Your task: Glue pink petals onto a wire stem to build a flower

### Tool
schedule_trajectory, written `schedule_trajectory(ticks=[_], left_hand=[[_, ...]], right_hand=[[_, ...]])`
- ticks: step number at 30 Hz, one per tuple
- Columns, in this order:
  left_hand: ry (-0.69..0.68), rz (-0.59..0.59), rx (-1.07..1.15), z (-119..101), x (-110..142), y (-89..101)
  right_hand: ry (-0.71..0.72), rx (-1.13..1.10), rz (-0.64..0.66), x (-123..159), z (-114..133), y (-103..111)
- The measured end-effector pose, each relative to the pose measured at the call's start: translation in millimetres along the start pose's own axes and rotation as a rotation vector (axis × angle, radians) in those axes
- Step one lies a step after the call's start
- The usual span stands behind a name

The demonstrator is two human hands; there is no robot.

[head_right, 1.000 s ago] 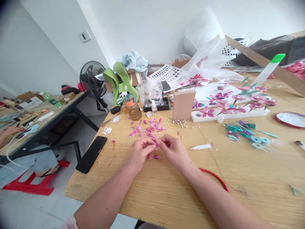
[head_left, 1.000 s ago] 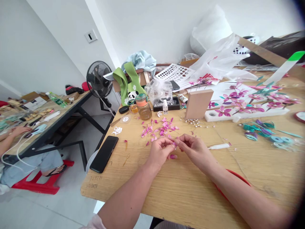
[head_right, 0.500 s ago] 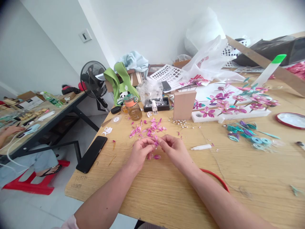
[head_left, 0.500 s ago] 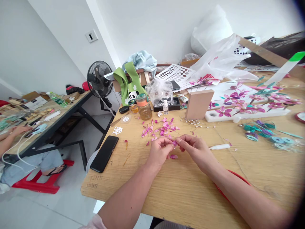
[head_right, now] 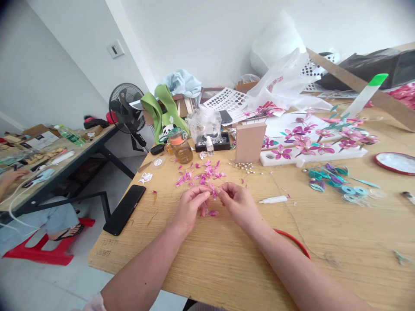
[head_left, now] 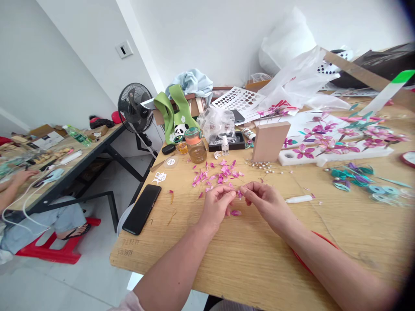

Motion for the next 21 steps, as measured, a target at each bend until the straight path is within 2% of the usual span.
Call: schedule_trajectory(ticks=[3,10,14,21], left_hand=[[-0.035,-0.008,-0.030,-1.0,-0.8,2.0],[-0.223,-0.002,-0.224,-5.9,-0.4,0.3],[-0.302,-0.006,-0.282,-9.6,1.5,-1.3],[-0.315,-0.037,-0.306,-7.9,1.8,0.0]], right_hand=[[-0.032,-0.081,-0.004,-0.5,-2.6,1.3],[-0.117,-0.364,0.003,-1.9,-6.7,-1.1],[-0.142,-0.419,0.006,-2.0,-7.2,-1.3],[-0.161,-0.430,0.017,-1.3,-8.3,-2.6]])
Point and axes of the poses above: each hand's wrist, its own x-axis away from the middle knuckle, its own y-axis out of the back of the hand, z = x × y, the point moved 5 cm from there along -x, towards the middle knuckle, and after that the axes turned 1 degree about z, right-handed, at the moved point
